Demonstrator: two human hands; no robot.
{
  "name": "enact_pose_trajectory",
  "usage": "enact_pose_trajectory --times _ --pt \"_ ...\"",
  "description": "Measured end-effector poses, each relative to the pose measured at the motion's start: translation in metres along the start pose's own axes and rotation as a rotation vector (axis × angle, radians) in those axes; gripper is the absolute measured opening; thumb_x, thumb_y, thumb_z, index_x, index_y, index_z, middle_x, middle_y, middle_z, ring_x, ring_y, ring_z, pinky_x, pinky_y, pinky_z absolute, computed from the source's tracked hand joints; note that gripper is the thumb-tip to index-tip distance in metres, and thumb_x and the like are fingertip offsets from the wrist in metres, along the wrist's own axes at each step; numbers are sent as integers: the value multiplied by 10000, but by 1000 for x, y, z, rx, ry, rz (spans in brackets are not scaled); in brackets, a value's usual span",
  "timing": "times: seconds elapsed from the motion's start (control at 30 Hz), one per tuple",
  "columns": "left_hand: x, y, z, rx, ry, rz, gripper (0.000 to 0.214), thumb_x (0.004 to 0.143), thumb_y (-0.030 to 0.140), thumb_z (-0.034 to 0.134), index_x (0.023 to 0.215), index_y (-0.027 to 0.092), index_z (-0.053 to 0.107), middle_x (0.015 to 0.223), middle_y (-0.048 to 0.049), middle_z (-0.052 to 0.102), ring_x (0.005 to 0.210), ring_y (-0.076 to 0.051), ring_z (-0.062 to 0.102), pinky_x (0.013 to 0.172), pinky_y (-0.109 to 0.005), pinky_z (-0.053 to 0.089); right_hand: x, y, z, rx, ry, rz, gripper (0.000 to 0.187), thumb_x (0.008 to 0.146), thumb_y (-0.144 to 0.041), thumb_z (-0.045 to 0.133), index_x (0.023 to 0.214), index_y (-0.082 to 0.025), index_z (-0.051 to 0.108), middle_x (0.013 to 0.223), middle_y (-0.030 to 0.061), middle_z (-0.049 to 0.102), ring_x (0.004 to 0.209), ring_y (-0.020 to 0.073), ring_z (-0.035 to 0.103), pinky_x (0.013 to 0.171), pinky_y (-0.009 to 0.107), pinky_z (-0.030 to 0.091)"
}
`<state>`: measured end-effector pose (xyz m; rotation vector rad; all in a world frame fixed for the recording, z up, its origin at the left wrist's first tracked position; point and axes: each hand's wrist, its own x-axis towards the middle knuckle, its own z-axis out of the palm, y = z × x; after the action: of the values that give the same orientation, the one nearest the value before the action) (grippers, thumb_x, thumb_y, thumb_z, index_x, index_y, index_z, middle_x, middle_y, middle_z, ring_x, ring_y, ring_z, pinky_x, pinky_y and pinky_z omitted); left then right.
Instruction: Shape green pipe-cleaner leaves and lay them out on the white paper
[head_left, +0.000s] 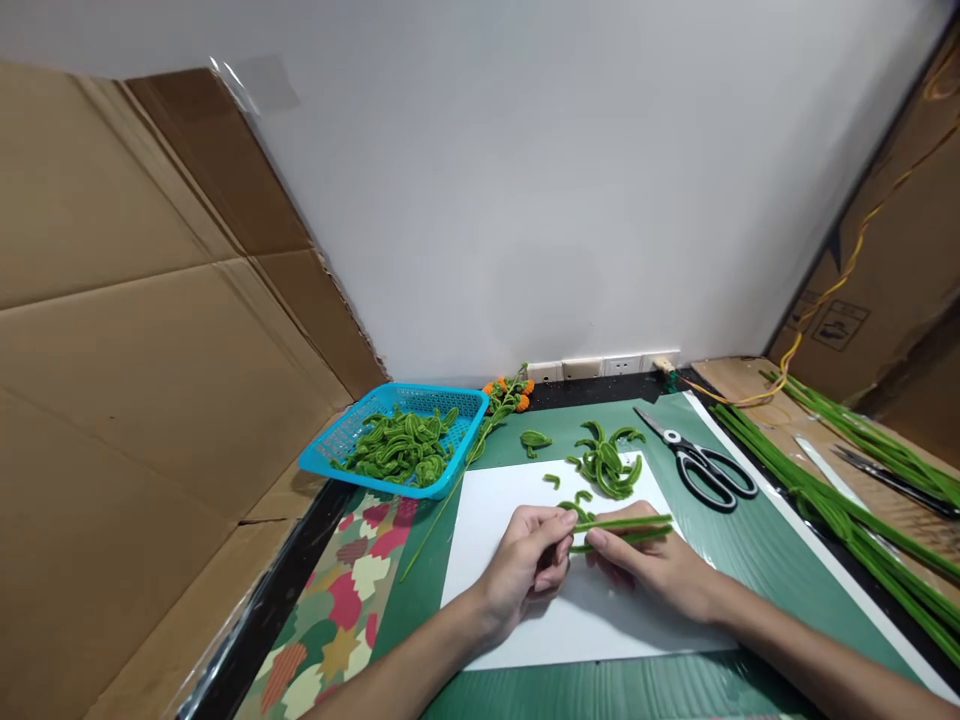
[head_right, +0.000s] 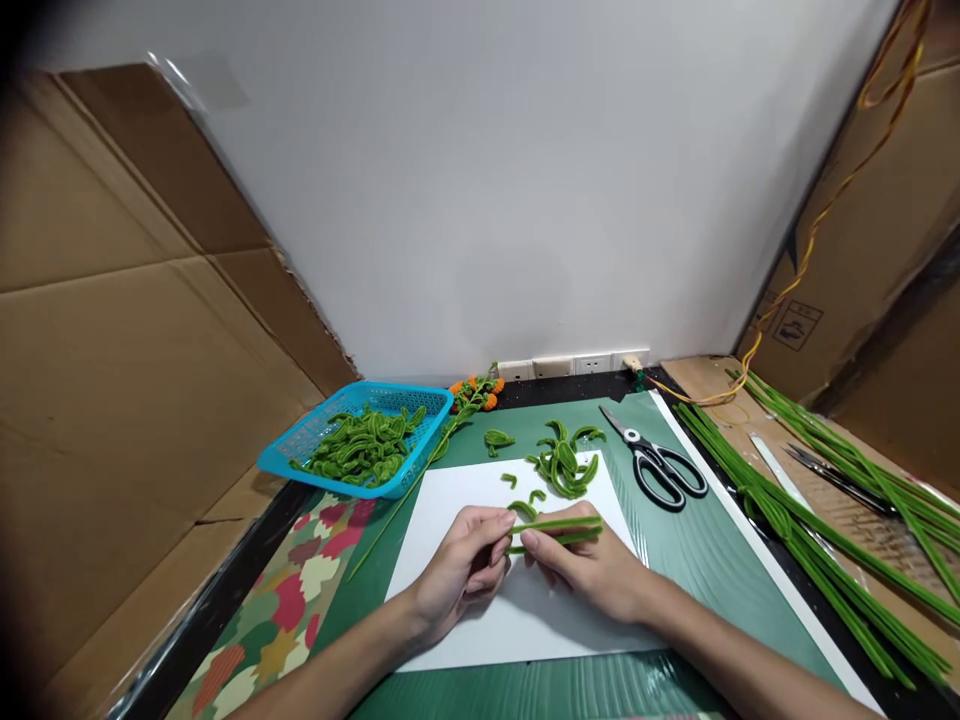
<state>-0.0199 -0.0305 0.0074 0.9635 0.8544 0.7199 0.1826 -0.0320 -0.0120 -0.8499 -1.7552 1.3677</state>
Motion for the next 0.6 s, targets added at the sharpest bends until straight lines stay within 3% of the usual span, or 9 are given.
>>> enact_pose_trajectory --times 0.3,0.6 --pt "2 -3 -1 -66 8 -18 490 930 566 680 678 196 484 430 75 394 355 -47 195 365 -192 122 2 4 -5 48 -7 38 567 1043 -617 541 673 -191 596 602 -6 564 578 133 534 589 265 427" --pt "1 -1 -1 -160 13 -7 492 996 653 522 794 205 523 469 72 389 406 -75 222 385 -172 182 4 5 -5 166 26 93 548 1020 -639 572 761 -169 682 583 -5 578 518 119 518 504 244 416"
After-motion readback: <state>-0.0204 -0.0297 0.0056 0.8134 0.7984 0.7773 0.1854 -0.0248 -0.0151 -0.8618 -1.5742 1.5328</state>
